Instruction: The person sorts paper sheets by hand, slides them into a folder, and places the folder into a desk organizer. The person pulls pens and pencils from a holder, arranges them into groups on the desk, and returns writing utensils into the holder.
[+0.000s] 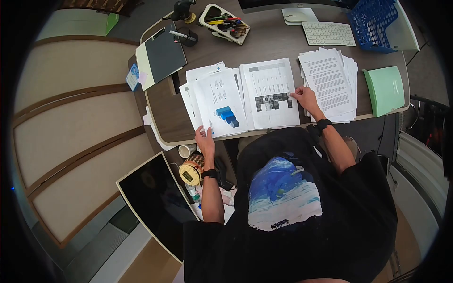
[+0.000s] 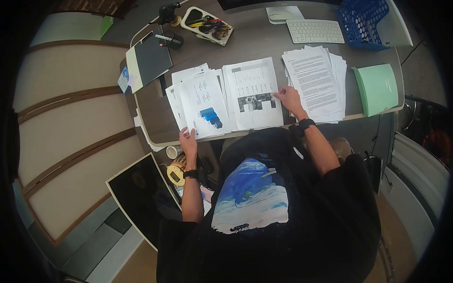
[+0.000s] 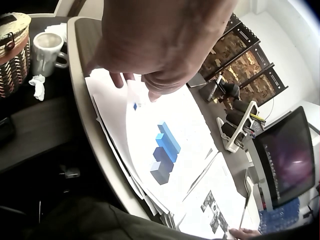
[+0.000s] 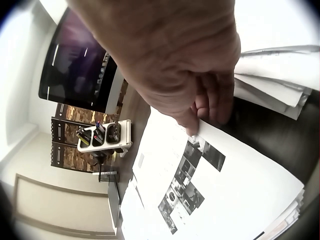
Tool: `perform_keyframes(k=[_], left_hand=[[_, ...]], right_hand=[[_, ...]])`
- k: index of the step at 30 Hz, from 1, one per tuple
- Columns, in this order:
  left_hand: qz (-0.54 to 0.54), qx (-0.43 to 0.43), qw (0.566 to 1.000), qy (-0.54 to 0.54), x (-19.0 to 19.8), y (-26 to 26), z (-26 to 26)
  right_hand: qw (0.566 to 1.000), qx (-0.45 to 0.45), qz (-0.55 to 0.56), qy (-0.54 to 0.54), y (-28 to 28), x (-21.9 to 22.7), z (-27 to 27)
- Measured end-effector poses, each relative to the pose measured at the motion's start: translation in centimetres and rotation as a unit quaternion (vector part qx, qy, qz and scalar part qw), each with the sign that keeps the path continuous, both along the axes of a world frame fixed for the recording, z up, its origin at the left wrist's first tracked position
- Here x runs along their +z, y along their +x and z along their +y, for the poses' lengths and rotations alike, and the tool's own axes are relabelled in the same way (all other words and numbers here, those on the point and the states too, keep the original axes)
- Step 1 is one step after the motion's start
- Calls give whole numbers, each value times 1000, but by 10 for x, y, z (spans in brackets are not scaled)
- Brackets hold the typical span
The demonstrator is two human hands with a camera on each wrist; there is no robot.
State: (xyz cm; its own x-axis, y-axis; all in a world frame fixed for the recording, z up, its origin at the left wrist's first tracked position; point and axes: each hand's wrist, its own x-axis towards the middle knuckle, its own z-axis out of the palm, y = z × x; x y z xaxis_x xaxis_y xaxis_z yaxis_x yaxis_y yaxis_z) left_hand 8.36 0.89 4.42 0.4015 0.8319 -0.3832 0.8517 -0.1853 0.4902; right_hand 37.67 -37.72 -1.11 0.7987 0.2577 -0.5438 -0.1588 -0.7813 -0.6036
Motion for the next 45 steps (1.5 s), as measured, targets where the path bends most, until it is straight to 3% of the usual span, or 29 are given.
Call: perform_keyframes(k=[4,5,7,9,10,15,19,20,22,23,25,28,32,34,40,45], left_hand=[[11,-31,999,42,11,16,-14],[-29,-43,999,-8,12,21,-17],[-69,-56,994,-58,12,31,-24],[-139,-70,975,-158,23,49,-36],[-143,-53,966,-208,32,59,-42],[-225,-39,940,-256,72,106,-65],[-281,-33,908,-308,101,130,-69],[-281,-35,908,-308,93,127,-63],[-104,-33,947,-303,69,115,-45],[-103,-34,947,-303,75,116,-49],[-253,19,921,-297,98,118,-65],[-285,83,908,-295,106,111,-70],[-304,120,900,-287,108,103,-77],[-303,137,897,-291,108,99,-79],[-292,143,899,-294,107,93,-83],[-290,141,900,-294,107,90,-82]], right_hand=[[998,-22,18,64,6,19,-10],[998,-21,18,64,7,20,-12],[984,-68,-9,165,10,22,-17],[981,-76,-31,174,19,30,-14],[982,-63,-26,176,29,44,-13],[979,57,-31,194,74,132,27],[968,177,-14,178,103,156,57],[960,199,-19,198,108,158,63],[960,213,3,183,117,171,76],[958,230,24,168,121,173,79],[961,214,35,171,124,167,77],[967,176,41,182,124,163,68],[977,131,14,170,110,162,49],[963,31,110,244,98,155,43],[951,-70,96,285,75,147,41],[950,-78,101,284,72,154,45]])
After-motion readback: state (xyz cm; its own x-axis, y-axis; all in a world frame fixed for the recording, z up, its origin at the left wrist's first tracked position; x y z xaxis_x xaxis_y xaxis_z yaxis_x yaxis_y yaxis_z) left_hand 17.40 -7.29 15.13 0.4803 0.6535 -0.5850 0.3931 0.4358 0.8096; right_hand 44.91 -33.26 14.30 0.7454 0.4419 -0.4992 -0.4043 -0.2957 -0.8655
